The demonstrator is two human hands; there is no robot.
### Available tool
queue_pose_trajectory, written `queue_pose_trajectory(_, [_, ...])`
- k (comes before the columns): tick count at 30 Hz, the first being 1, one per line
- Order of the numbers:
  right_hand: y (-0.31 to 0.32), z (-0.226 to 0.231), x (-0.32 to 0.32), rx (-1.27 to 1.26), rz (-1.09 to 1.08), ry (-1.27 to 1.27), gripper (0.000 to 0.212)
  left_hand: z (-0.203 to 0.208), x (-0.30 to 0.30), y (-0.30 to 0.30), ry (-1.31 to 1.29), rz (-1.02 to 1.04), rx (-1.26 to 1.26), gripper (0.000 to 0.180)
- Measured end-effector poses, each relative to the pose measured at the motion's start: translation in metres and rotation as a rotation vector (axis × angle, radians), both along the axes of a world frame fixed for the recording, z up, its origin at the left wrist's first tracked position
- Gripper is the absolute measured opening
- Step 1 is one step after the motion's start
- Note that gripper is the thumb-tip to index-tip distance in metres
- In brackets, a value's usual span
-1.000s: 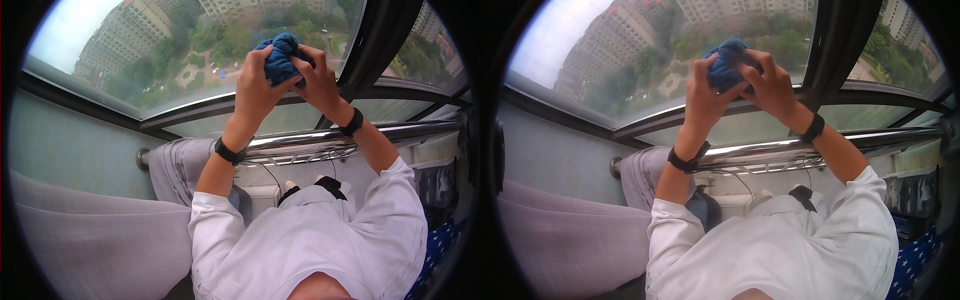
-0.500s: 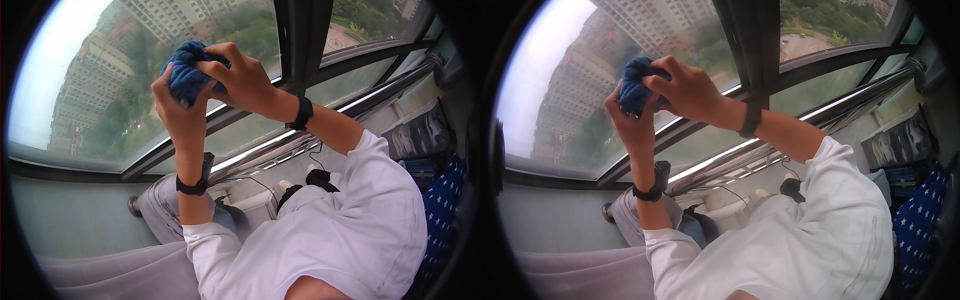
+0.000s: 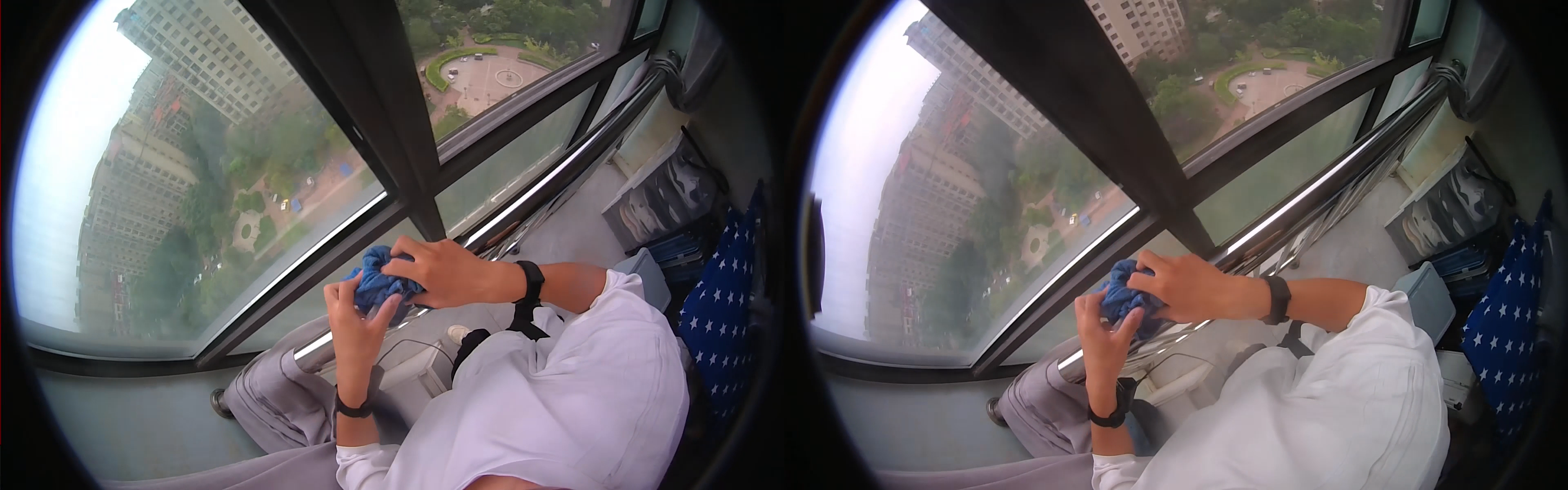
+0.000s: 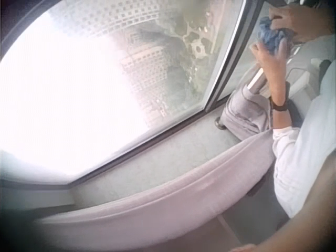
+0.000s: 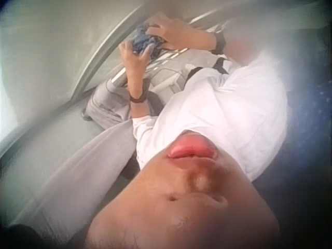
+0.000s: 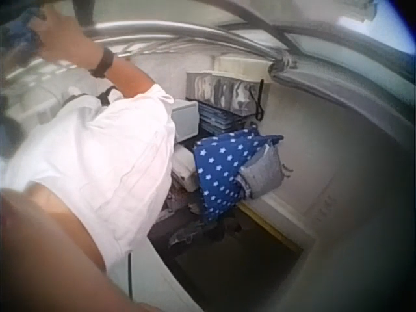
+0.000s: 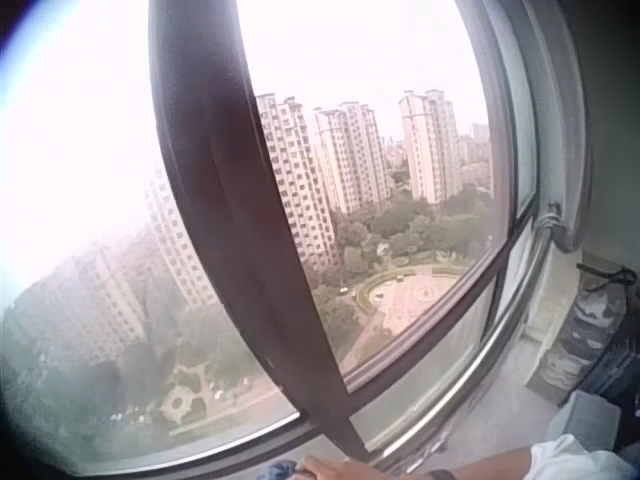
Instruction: Cleaning the window frame and the floor below the window with a cloth.
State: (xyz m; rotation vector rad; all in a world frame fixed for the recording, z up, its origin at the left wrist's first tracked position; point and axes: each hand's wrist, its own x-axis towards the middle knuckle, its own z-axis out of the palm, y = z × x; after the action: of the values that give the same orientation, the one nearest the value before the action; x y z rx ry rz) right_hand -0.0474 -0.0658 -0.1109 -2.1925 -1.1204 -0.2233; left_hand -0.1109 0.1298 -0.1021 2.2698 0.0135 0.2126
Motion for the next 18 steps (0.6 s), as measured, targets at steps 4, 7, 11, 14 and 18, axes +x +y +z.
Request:
queue_pose_trajectory(4, [-0.046, -0.028, -0.002, 0.030, 0.001, 0.003, 0.053, -0.019, 0.006, -0.058, -0.127, -0.015, 0.192, 0.056])
queue_pose_trajectory(7, [-0.100, -0.029, 0.009, 0.043, -0.081, 0.109, 0.054, -0.023, 0.030, -0.114, -0.117, -0.014, 0.234, 0.055])
queue_pose_trajectory(11, [-0.180, -0.038, 0.026, 0.051, -0.236, 0.086, 0.054, -0.029, 0.065, -0.200, -0.170, -0.088, 0.360, 0.060])
queue_pose_trajectory(14, [-0.252, -0.043, 0.039, 0.112, -0.322, 0.044, 0.053, -0.032, 0.088, -0.273, -0.183, -0.137, 0.281, 0.061])
queue_pose_trajectory(18, [-0.336, -0.046, 0.047, 0.116, -0.477, 0.041, 0.051, -0.034, 0.109, -0.366, -0.220, -0.192, 0.225, 0.057])
